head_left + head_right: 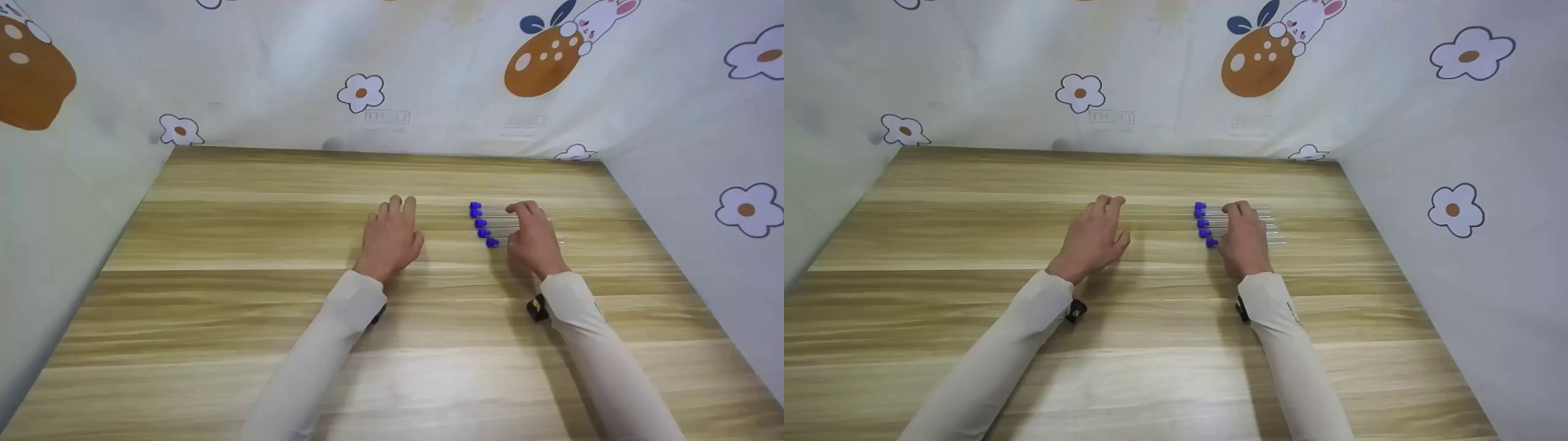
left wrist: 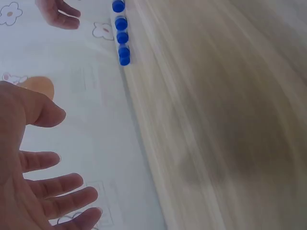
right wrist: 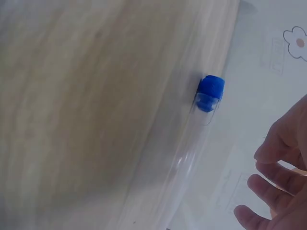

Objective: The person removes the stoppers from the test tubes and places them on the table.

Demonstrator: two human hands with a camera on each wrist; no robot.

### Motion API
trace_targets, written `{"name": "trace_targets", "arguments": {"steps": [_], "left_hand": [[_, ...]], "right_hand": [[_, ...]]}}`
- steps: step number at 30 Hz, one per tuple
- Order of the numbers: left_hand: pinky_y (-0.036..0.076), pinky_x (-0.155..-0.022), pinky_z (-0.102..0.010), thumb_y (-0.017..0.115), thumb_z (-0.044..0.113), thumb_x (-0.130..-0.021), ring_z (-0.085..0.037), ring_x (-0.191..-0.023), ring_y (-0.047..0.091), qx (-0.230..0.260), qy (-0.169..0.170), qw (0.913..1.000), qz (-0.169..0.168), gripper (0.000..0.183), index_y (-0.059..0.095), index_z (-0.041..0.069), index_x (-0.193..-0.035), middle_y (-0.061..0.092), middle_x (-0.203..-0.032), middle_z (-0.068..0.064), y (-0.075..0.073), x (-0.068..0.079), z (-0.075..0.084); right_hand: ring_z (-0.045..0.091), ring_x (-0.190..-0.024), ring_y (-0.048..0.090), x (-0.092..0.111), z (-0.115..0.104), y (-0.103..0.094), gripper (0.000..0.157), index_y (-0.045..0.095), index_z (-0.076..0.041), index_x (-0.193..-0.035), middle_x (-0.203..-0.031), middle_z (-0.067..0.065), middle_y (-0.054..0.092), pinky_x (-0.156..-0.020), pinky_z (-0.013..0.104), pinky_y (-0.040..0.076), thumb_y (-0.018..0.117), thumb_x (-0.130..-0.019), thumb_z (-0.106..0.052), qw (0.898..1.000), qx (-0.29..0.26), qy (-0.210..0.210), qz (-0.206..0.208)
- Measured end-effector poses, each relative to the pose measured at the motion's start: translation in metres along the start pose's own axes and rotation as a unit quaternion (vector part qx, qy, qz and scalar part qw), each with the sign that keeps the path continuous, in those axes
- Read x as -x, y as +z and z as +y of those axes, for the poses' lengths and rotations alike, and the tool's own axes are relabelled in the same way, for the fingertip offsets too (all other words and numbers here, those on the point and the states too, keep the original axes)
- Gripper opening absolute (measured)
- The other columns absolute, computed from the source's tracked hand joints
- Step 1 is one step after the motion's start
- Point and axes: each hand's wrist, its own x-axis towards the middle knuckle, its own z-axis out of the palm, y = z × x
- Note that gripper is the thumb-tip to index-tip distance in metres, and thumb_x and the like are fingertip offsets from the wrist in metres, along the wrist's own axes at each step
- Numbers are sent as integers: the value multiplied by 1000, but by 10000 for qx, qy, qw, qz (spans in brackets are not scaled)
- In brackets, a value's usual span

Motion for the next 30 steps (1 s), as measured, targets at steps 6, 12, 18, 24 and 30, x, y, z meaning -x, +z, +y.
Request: {"name": "trace_targets", "arguments": {"steps": [6, 12, 18, 24, 30], "left_hand": [[52, -72, -42, 55, 22, -88, -28, -95, 59, 210, 113, 9994, -270, 35, 51, 5, -118, 58, -111, -14, 9, -7, 17], [51, -76, -40, 56, 23, -90, -26, -95, 59, 466, 114, 9973, -550, 36, 51, 6, -121, 57, -110, -11, 24, -11, 40], [50, -79, -40, 56, 25, -91, -24, -98, 57, 765, 75, 9931, -888, 39, 48, 7, -125, 56, -113, -10, 34, -15, 60], [50, -78, -37, 54, 28, -93, -22, -99, 57, 752, 227, 9910, -1084, 40, 47, 9, -127, 56, -112, -7, 40, -21, 73], [51, -78, -37, 56, 28, -93, -21, -102, 59, 593, 244, 9918, -1101, 39, 48, 12, -128, 59, -115, -5, 50, -24, 84]], "right_hand": [[43, -113, 48, -1, 6, 5, 45, 53, 6, -117, -121, 24, 52, -96, 57, 39, 45, -74, 12, 10000, 62, 25, 43], [44, -109, 49, 0, 13, 3, 42, 55, 5, -112, -117, 23, 53, -93, 60, 38, 46, -71, 11, 9998, 144, -14, 136], [44, -109, 49, 3, 21, 0, 40, 56, 5, -110, -117, 24, 53, -94, 60, 37, 47, -72, 10, 9997, 240, 51, -16], [44, -111, 49, 2, 27, -6, 40, 55, 6, -112, -117, 23, 52, -95, 57, 40, 48, -73, 9, 9990, 250, 94, -372], [43, -107, 52, 0, 34, -8, 39, 56, 5, -111, -112, 22, 54, -90, 56, 44, 50, -72, 9, 9981, 273, -32, -553]]}}
